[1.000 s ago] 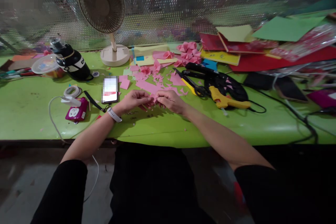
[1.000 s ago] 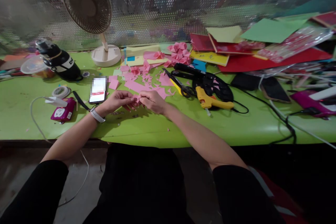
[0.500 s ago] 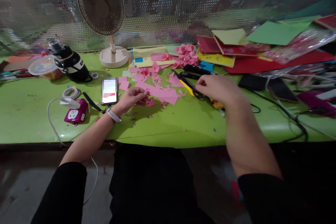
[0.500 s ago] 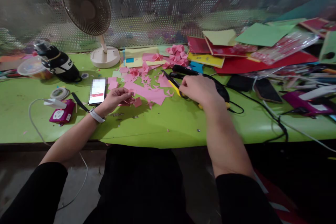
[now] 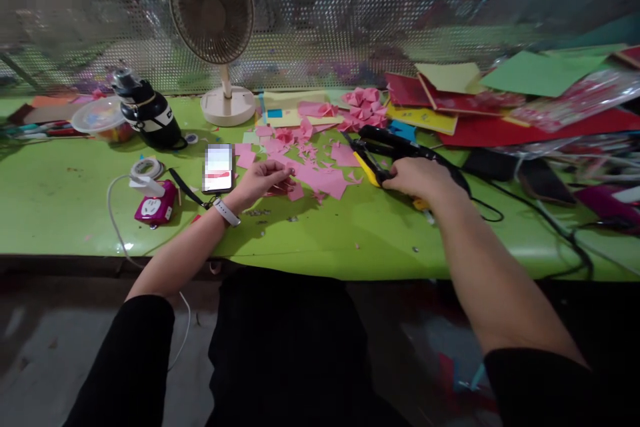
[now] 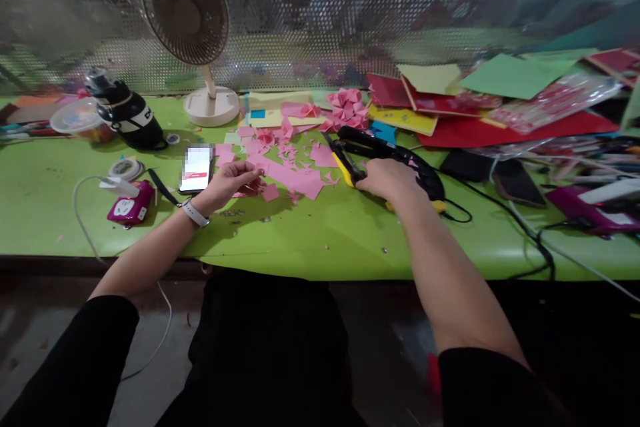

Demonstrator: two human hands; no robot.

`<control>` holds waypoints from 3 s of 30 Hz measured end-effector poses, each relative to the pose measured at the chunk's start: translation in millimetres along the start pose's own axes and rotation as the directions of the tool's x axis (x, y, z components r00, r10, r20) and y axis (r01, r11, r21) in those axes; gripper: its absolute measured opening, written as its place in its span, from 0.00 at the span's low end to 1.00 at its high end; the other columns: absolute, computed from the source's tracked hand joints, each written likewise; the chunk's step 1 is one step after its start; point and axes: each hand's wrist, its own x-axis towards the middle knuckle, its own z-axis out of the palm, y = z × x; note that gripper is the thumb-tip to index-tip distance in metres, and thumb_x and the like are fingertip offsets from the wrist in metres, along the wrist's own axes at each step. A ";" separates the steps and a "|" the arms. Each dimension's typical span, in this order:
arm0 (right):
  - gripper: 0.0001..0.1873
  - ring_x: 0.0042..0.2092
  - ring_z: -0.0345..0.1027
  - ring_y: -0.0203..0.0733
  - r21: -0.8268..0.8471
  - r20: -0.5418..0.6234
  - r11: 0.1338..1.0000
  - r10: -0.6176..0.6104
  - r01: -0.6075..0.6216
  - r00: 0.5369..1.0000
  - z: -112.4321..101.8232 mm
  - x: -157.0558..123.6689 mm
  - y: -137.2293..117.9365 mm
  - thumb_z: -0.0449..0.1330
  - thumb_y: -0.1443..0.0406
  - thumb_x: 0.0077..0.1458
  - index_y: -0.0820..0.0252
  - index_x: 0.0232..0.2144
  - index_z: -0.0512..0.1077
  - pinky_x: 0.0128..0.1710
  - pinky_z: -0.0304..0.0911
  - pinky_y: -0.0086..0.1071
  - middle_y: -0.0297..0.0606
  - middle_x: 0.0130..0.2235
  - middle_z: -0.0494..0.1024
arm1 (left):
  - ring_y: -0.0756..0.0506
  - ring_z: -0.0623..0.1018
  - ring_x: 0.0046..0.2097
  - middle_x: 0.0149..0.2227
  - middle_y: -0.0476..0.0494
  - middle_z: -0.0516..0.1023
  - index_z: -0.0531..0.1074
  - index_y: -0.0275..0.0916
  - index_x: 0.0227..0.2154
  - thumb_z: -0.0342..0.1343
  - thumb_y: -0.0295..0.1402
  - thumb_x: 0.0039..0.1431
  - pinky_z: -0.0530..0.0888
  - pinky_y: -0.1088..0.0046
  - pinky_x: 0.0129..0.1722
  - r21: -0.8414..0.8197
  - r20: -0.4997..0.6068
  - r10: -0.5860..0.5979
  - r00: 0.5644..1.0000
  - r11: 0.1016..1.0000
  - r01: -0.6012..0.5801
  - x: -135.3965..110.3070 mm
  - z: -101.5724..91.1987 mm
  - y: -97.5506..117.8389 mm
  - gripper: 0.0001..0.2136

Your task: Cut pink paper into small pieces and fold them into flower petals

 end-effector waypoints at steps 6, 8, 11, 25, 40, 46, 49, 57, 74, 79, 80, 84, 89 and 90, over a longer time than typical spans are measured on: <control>0.15 0.41 0.72 0.52 0.033 0.011 0.999 -0.007 0.007 1.000 3.7 4.3 1.4 0.60 0.57 0.54 0.62 0.38 0.77 0.34 0.58 0.36 0.52 0.42 0.80 | 0.51 0.82 0.33 0.35 0.41 0.83 0.75 0.34 0.38 0.64 0.40 0.58 0.80 0.72 0.38 0.000 -0.006 -0.004 1.000 1.000 0.004 -0.2 1.2 0.6 0.13; 0.14 0.40 0.72 0.52 0.043 -0.007 0.999 -0.032 0.033 0.999 2.9 3.1 2.9 0.59 0.59 0.54 0.63 0.37 0.77 0.34 0.57 0.37 0.54 0.41 0.79 | 0.50 0.82 0.34 0.36 0.40 0.83 0.75 0.34 0.38 0.64 0.41 0.58 0.80 0.71 0.38 -0.002 0.001 0.003 1.000 1.000 -0.003 0.5 0.1 -1.0 0.14; 0.12 0.40 0.71 0.52 0.112 -0.108 0.991 -0.055 0.067 0.993 -0.2 -1.3 8.1 0.60 0.60 0.53 0.64 0.35 0.76 0.35 0.57 0.38 0.55 0.40 0.79 | 0.50 0.82 0.34 0.36 0.40 0.83 0.76 0.33 0.38 0.65 0.41 0.57 0.80 0.71 0.38 -0.024 0.012 0.020 1.000 1.000 -0.019 1.9 -1.4 -3.6 0.14; 0.22 0.27 0.70 0.35 0.999 -0.049 -0.016 -0.499 0.047 0.865 -8.1 -24.5 -68.7 0.76 0.61 0.36 0.62 0.34 0.74 0.22 0.64 0.27 0.40 0.30 0.80 | 0.45 0.81 0.49 0.44 0.38 0.81 0.72 0.35 0.37 0.62 0.43 0.59 0.79 0.64 0.47 -0.091 -0.135 0.194 0.972 0.974 -0.207 -3.6 8.8 1.6 0.14; 0.24 0.30 0.66 0.35 0.977 -0.128 0.060 -0.597 0.204 0.792 14.9 -45.5 -95.2 0.71 0.48 0.45 0.57 0.36 0.70 0.27 0.65 0.30 0.35 0.32 0.75 | 0.43 0.81 0.50 0.45 0.41 0.82 0.68 0.38 0.35 0.60 0.40 0.62 0.79 0.65 0.47 -0.198 -0.238 0.143 0.961 0.961 -0.192 -11.1 25.8 8.4 0.11; 0.23 0.30 0.65 0.36 0.965 -0.144 0.085 -0.613 0.246 0.777 16.2 -48.7 -98.2 0.70 0.49 0.46 0.56 0.34 0.68 0.27 0.62 0.31 0.34 0.32 0.72 | 0.43 0.81 0.50 0.44 0.41 0.81 0.67 0.38 0.35 0.62 0.41 0.60 0.79 0.65 0.46 -0.212 -0.213 0.177 0.961 0.952 -0.222 -11.2 26.2 6.0 0.13; 0.22 0.30 0.63 0.37 0.962 -0.142 0.098 -0.615 0.254 0.775 14.9 -52.1 -103.3 0.70 0.50 0.45 0.56 0.32 0.67 0.27 0.61 0.31 0.33 0.30 0.71 | 0.43 0.81 0.49 0.43 0.41 0.81 0.66 0.38 0.35 0.62 0.42 0.60 0.79 0.64 0.46 -0.203 -0.195 0.166 0.967 0.958 -0.205 -11.3 28.0 4.0 0.14; 0.21 0.29 0.62 0.37 0.955 -0.171 0.084 -0.627 0.284 0.760 15.4 -52.7 -104.6 0.67 0.48 0.48 0.55 0.33 0.66 0.26 0.61 0.32 0.34 0.32 0.70 | 0.42 0.82 0.49 0.43 0.41 0.81 0.67 0.38 0.36 0.62 0.42 0.59 0.79 0.64 0.46 -0.204 -0.166 0.145 0.975 0.963 -0.178 -12.6 30.8 1.9 0.14; 0.22 0.29 0.60 0.36 0.956 -0.183 0.077 -0.600 0.284 0.778 13.9 -55.7 -106.7 0.69 0.49 0.47 0.56 0.31 0.66 0.26 0.56 0.31 0.32 0.30 0.67 | 0.43 0.82 0.49 0.43 0.41 0.81 0.67 0.38 0.34 0.61 0.38 0.61 0.80 0.66 0.47 -0.233 -0.149 0.156 0.976 0.954 -0.188 -14.6 31.7 1.7 0.11; 0.23 0.31 0.62 0.37 0.960 -0.193 0.061 -0.567 0.274 0.801 16.9 -54.7 -107.4 0.70 0.48 0.45 0.55 0.31 0.66 0.27 0.58 0.31 0.33 0.30 0.68 | 0.42 0.82 0.49 0.42 0.40 0.82 0.67 0.37 0.34 0.64 0.41 0.58 0.79 0.64 0.47 -0.261 -0.136 0.173 0.976 0.944 -0.204 -14.3 30.7 0.6 0.14; 0.24 0.31 0.62 0.37 0.960 -0.196 0.057 -0.562 0.274 0.803 17.8 -54.4 -107.3 0.70 0.48 0.45 0.56 0.31 0.66 0.27 0.58 0.31 0.33 0.30 0.68 | 0.42 0.82 0.49 0.42 0.40 0.82 0.67 0.37 0.34 0.63 0.41 0.58 0.79 0.64 0.47 -0.261 -0.132 0.173 0.976 0.944 -0.202 -14.4 30.7 0.7 0.14; 0.25 0.29 0.62 0.35 0.963 -0.198 0.048 -0.549 0.267 0.812 19.3 -53.9 -107.6 0.71 0.47 0.43 0.57 0.30 0.66 0.26 0.56 0.30 0.32 0.28 0.69 | 0.42 0.82 0.47 0.41 0.41 0.82 0.67 0.37 0.34 0.63 0.41 0.59 0.79 0.63 0.47 -0.277 -0.131 0.185 0.974 0.936 -0.215 -14.4 30.6 1.1 0.14; 0.27 0.28 0.61 0.35 0.958 -0.207 0.061 -0.535 0.282 0.819 19.6 -53.6 -108.3 0.71 0.44 0.42 0.57 0.28 0.66 0.25 0.56 0.31 0.32 0.26 0.69 | 0.41 0.82 0.48 0.41 0.40 0.82 0.68 0.37 0.34 0.65 0.42 0.57 0.78 0.61 0.48 -0.288 -0.139 0.168 0.976 0.936 -0.202 -12.8 29.3 0.4 0.15; 0.27 0.28 0.62 0.35 0.957 -0.209 0.062 -0.533 0.284 0.820 20.1 -53.5 -108.4 0.70 0.44 0.42 0.57 0.28 0.66 0.25 0.56 0.31 0.32 0.26 0.69 | 0.41 0.82 0.48 0.41 0.40 0.82 0.68 0.37 0.34 0.65 0.43 0.56 0.78 0.60 0.49 -0.286 -0.142 0.164 0.976 0.938 -0.199 -12.5 29.1 0.3 0.16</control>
